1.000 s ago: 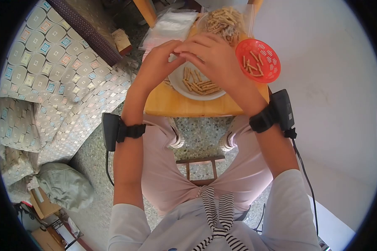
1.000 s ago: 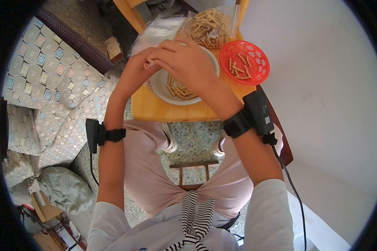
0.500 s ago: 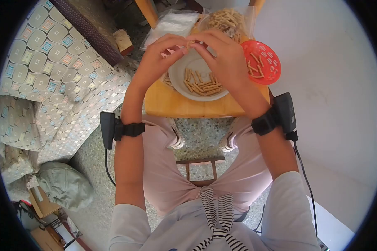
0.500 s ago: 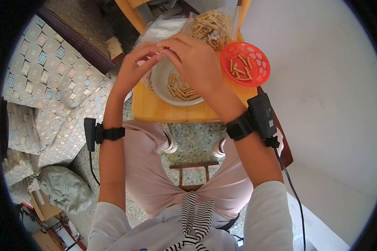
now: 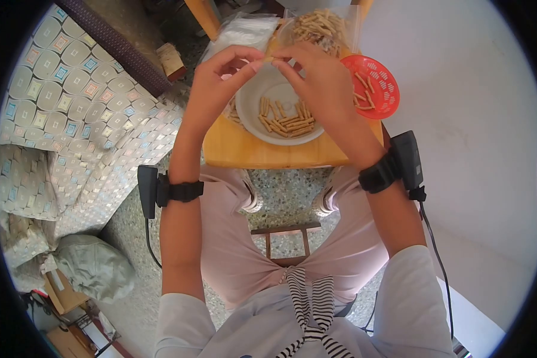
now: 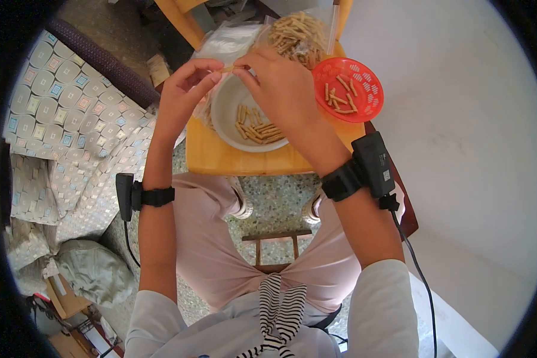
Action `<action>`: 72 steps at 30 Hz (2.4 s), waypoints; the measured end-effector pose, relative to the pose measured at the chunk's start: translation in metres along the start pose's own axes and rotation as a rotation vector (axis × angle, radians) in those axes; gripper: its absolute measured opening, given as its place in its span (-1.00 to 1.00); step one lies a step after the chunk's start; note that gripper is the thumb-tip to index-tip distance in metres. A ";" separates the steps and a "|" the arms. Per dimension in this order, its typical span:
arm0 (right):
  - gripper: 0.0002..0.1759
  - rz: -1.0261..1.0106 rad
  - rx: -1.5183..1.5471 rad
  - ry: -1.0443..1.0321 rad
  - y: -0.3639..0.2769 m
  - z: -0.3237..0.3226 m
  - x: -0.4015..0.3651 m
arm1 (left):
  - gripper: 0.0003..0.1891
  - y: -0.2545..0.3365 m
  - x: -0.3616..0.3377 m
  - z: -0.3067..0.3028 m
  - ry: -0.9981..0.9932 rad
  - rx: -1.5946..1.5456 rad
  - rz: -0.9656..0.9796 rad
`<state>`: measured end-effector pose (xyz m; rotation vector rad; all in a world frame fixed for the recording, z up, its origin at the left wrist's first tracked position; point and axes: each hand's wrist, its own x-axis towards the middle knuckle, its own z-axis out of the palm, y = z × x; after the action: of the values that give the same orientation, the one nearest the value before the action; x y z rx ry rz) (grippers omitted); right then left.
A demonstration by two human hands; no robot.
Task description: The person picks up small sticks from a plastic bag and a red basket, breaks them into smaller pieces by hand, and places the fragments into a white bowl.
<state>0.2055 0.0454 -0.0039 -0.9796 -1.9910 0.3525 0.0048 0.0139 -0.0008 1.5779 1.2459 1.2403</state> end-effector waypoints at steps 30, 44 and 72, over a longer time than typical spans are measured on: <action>-0.86 -0.164 0.021 0.051 -0.005 0.005 0.001 | -0.81 -0.006 0.001 0.028 0.086 0.297 0.134; -0.73 -0.161 0.096 -0.502 0.023 0.014 -0.017 | -0.85 -0.004 0.005 -0.002 0.094 0.244 0.194; -0.86 -0.047 -0.336 -0.799 0.036 0.037 -0.032 | -0.71 -0.031 -0.004 -0.033 0.317 0.794 -0.005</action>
<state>0.2037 0.0492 -0.0642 -1.0967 -2.8624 0.4360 -0.0343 0.0174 -0.0234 1.9457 2.1249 1.0710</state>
